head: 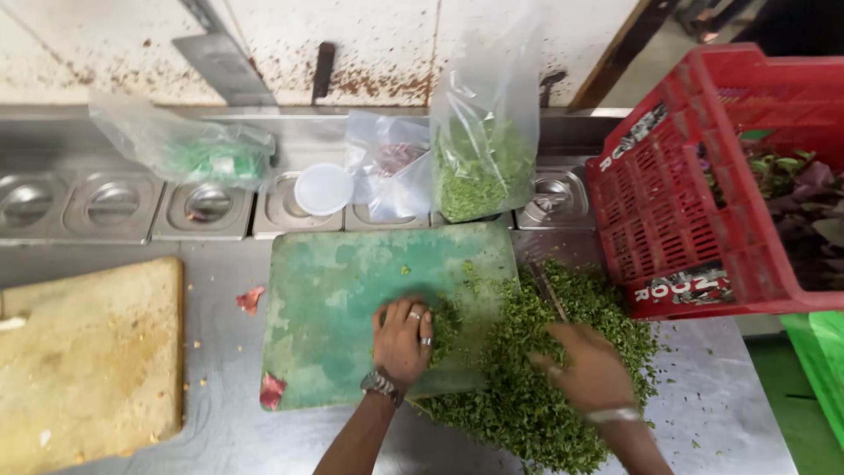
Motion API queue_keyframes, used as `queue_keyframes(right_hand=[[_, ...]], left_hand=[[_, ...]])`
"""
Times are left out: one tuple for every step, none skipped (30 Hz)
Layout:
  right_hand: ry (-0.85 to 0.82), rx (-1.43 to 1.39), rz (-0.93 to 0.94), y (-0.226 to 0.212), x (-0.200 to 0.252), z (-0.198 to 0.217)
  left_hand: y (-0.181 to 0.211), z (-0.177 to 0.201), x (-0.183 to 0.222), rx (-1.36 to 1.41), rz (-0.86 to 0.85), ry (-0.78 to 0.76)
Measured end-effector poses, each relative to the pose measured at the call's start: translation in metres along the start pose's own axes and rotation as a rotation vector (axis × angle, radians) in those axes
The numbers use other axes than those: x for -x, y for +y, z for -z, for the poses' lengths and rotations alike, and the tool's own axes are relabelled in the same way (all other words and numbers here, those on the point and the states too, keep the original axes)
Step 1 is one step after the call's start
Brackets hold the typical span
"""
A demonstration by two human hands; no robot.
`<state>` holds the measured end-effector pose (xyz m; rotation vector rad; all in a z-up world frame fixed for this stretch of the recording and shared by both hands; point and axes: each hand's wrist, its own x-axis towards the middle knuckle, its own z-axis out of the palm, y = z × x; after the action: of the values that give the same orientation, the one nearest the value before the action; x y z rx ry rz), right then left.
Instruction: The person is chopping green leafy vegetables on a cutting board using a knife in a kitchen setting and then sorting them into bins.
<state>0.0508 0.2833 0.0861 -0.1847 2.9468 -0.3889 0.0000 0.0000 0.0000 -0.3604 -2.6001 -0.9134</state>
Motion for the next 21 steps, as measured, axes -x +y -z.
queue_keyframes(right_hand=[[-0.026,-0.001,-0.219,0.014,0.021,-0.001],[-0.051,-0.002,-0.437,0.028,0.042,-0.002],[-0.049,0.000,-0.436,0.040,0.054,-0.014],[-0.009,-0.026,-0.401,0.053,0.066,-0.024],[0.035,-0.055,-0.373,0.065,0.081,-0.036],[0.042,-0.055,-0.379,0.072,0.084,-0.046],[0.084,-0.101,-0.321,0.080,0.083,-0.055],[0.128,-0.146,-0.263,0.087,0.082,-0.065],[0.134,-0.149,-0.263,0.090,0.080,-0.072],[0.155,-0.171,-0.321,0.094,0.076,-0.079],[0.171,-0.192,-0.381,0.098,0.075,-0.087],[0.172,-0.193,-0.384,0.092,0.073,-0.086],[0.202,-0.297,-0.477,0.089,0.073,-0.085],[0.232,-0.400,-0.570,0.085,0.072,-0.084],[0.223,-0.397,-0.573,0.072,0.076,-0.083],[0.262,-0.440,-0.559,0.058,0.079,-0.083],[0.300,-0.484,-0.547,0.044,0.083,-0.085],[0.290,-0.483,-0.553,0.023,0.084,-0.088],[0.244,-0.508,-0.559,0.002,0.086,-0.091],[0.199,-0.532,-0.566,-0.019,0.087,-0.094],[0.195,-0.528,-0.571,-0.026,0.089,-0.103]], left_hand=[[-0.001,0.000,-0.001,0.032,-0.055,0.065],[-0.002,0.000,-0.002,0.064,-0.110,0.129],[-0.006,-0.004,-0.002,0.065,-0.110,0.132],[-0.010,-0.008,-0.002,0.091,-0.123,0.137],[-0.012,-0.013,-0.003,0.122,-0.143,0.138],[-0.010,-0.013,0.000,0.126,-0.151,0.138],[-0.009,-0.013,0.000,0.158,-0.112,0.107],[-0.008,-0.012,0.000,0.190,-0.074,0.076],[-0.005,-0.011,0.002,0.188,-0.080,0.078],[-0.003,-0.010,0.002,0.184,-0.056,0.062],[-0.001,-0.010,0.006,0.181,-0.027,0.042],[0.001,-0.008,0.010,0.182,-0.030,0.040],[0.005,-0.008,0.018,0.153,-0.053,0.031],[0.009,-0.009,0.024,0.124,-0.076,0.021],[0.013,-0.007,0.030,0.126,-0.068,0.015],[0.016,-0.005,0.035,0.119,-0.114,0.033],[0.019,-0.003,0.042,0.112,-0.160,0.048],[0.020,-0.001,0.044,0.113,-0.152,0.040],[0.021,0.001,0.045,0.110,-0.182,0.052],[0.023,0.003,0.047,0.108,-0.213,0.064],[0.023,0.002,0.045,0.113,-0.209,0.060]])
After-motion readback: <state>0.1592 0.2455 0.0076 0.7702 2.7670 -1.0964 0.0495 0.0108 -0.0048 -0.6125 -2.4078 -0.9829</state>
